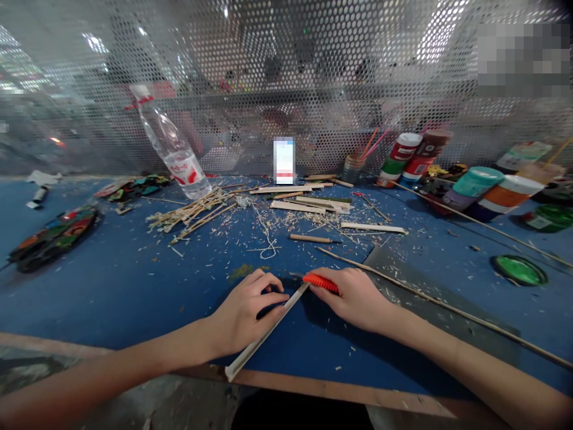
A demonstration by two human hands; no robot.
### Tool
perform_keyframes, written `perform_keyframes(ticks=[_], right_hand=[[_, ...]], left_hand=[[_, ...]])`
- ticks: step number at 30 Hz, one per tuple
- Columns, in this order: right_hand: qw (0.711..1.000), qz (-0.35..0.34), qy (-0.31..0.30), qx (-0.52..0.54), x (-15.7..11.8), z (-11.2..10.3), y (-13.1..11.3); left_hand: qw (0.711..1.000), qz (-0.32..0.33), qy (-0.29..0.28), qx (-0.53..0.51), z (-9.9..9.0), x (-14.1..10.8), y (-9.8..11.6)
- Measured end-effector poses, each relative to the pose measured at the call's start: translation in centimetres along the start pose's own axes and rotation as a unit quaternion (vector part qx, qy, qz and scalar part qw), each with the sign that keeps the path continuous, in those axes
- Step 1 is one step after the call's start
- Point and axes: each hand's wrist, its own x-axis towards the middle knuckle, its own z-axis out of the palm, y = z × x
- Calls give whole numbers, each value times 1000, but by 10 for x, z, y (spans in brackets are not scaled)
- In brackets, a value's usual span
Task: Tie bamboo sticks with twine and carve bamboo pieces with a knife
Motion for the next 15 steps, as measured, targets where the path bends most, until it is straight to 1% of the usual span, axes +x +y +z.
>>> perform_keyframes(ticks=[5,7,11,15], right_hand=[[1000,0,-12,4,0,1,2],[1000,0,-13,6,0,1,1],[1000,4,-12,7,0,-1,-1],[1000,2,-15,0,-1,-4,-3]], left_hand=[[998,-25,43,-49,7,10,0],[997,-40,38,-53,9,12,3],[998,-63,8,-22,8,12,9],[997,-75,18,6,-1,10,10]])
